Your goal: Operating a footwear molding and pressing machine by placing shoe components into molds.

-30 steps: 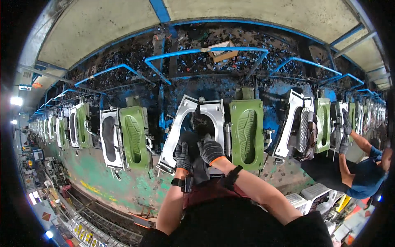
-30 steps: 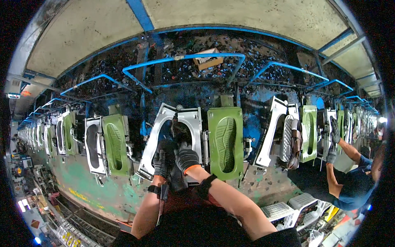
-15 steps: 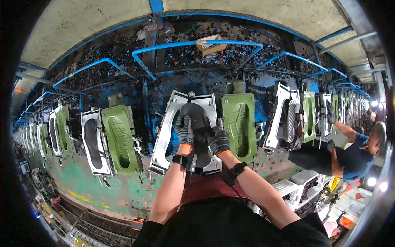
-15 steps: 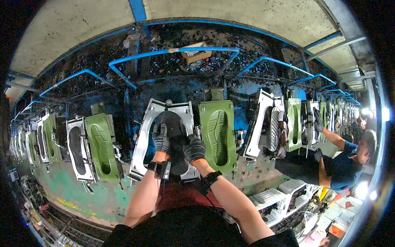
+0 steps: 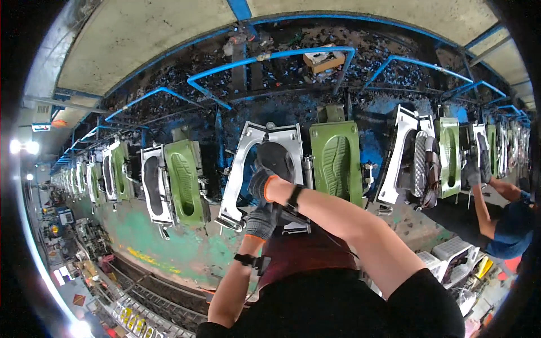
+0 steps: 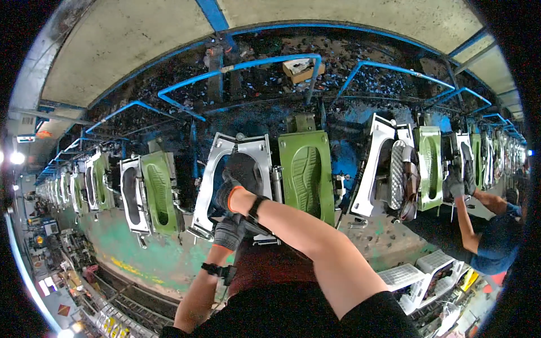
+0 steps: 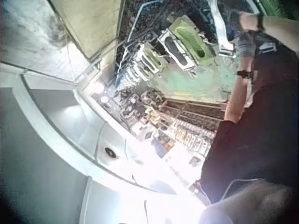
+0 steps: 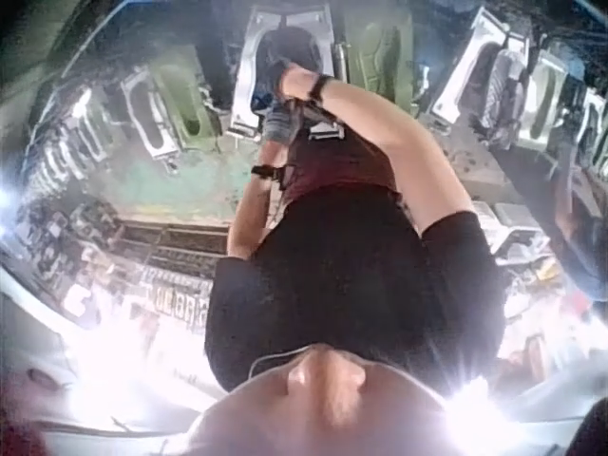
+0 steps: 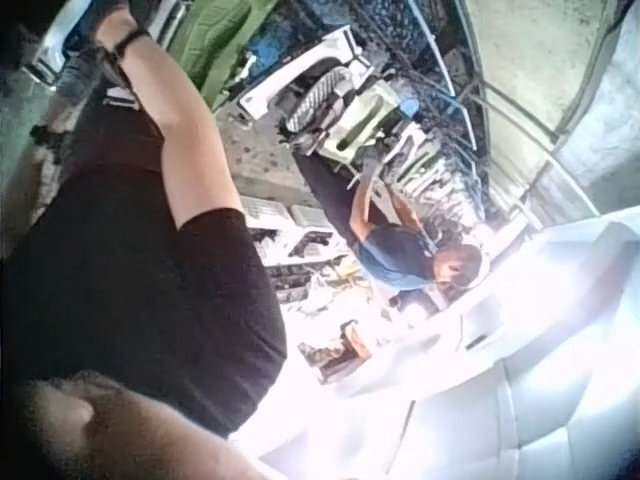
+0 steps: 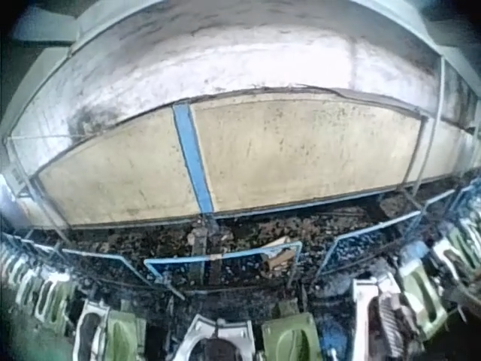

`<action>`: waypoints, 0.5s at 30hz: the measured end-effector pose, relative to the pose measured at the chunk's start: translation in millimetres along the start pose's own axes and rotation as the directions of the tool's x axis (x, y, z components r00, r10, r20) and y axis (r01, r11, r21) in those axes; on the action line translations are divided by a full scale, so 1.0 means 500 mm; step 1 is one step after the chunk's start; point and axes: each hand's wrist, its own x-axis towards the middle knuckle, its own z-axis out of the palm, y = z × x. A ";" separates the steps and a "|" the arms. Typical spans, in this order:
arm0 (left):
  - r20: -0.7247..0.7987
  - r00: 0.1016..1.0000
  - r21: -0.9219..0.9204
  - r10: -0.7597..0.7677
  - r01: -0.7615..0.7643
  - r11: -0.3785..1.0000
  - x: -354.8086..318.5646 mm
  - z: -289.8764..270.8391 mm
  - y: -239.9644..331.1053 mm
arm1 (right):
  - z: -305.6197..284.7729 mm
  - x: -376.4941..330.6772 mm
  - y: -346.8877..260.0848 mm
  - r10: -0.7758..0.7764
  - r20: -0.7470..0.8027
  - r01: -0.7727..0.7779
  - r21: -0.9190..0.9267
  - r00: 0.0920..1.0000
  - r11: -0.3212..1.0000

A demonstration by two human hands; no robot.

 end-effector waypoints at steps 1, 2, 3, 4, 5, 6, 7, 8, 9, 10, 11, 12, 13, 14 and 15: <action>-0.031 0.936 0.280 0.352 -0.330 0.902 -0.036 0.009 -0.068 | -0.008 0.013 -0.002 -0.015 -0.021 0.015 -0.013 1.000 1.000; -0.034 0.937 0.285 0.347 -0.324 0.902 -0.031 -0.026 -0.097 | 0.001 0.016 -0.001 0.057 -0.160 -0.074 -0.100 0.985 0.992; 0.049 0.995 0.199 0.089 -0.097 0.975 -0.022 -0.075 -0.113 | 0.019 0.017 -0.005 0.116 -0.297 -0.172 -0.169 0.948 0.971; 0.148 0.979 0.138 -0.137 0.117 0.983 -0.006 -0.119 -0.118 | 0.074 0.019 0.030 0.191 -0.497 -0.274 -0.099 0.846 0.957; 0.038 0.961 0.129 -0.272 0.265 0.955 -0.044 -0.130 -0.163 | 0.061 0.009 0.034 0.132 -0.362 -0.187 -0.120 0.923 0.975; -0.070 0.916 0.102 -0.396 0.401 0.910 -0.076 -0.131 -0.193 | 0.042 -0.014 0.039 0.072 -0.215 -0.102 -0.132 0.974 0.986; 0.110 0.886 0.120 -0.451 0.438 0.891 -0.084 -0.132 -0.208 | 0.038 -0.028 0.036 0.061 -0.214 -0.093 -0.143 0.975 0.985; 0.293 0.828 0.147 -0.477 0.454 0.879 -0.082 -0.128 -0.223 | 0.047 -0.047 0.036 0.080 -0.282 -0.107 -0.082 0.956 0.991; 0.313 0.876 0.149 -0.367 0.336 0.930 -0.101 -0.120 -0.236 | 0.057 -0.063 0.035 0.106 -0.344 -0.120 -0.018 0.933 0.993; 0.331 0.914 0.150 -0.235 0.195 0.969 -0.109 -0.106 -0.248 | 0.064 -0.081 0.053 0.131 -0.333 -0.145 -0.018 0.934 0.989; 0.206 0.971 0.157 -0.120 0.088 0.984 -0.135 -0.039 -0.288 | 0.059 -0.074 0.049 0.089 -0.379 -0.098 -0.004 0.921 0.995; 0.087 0.996 0.172 0.003 -0.018 0.985 -0.163 0.036 -0.320 | 0.063 -0.062 0.033 0.048 -0.417 -0.046 0.015 0.908 0.999; 0.141 0.990 0.124 -0.018 0.000 0.992 -0.150 0.052 -0.276 | 0.090 -0.068 0.037 0.078 -0.499 -0.053 0.064 0.863 0.997; 0.223 0.969 0.068 -0.103 0.090 0.994 -0.152 0.086 -0.252 | 0.073 -0.068 0.026 0.081 -0.481 -0.076 0.031 0.873 0.997; 0.266 0.964 -0.051 -0.027 0.042 0.998 -0.138 0.049 -0.177 | 0.102 -0.084 0.034 0.162 -0.455 -0.139 0.083 0.875 0.987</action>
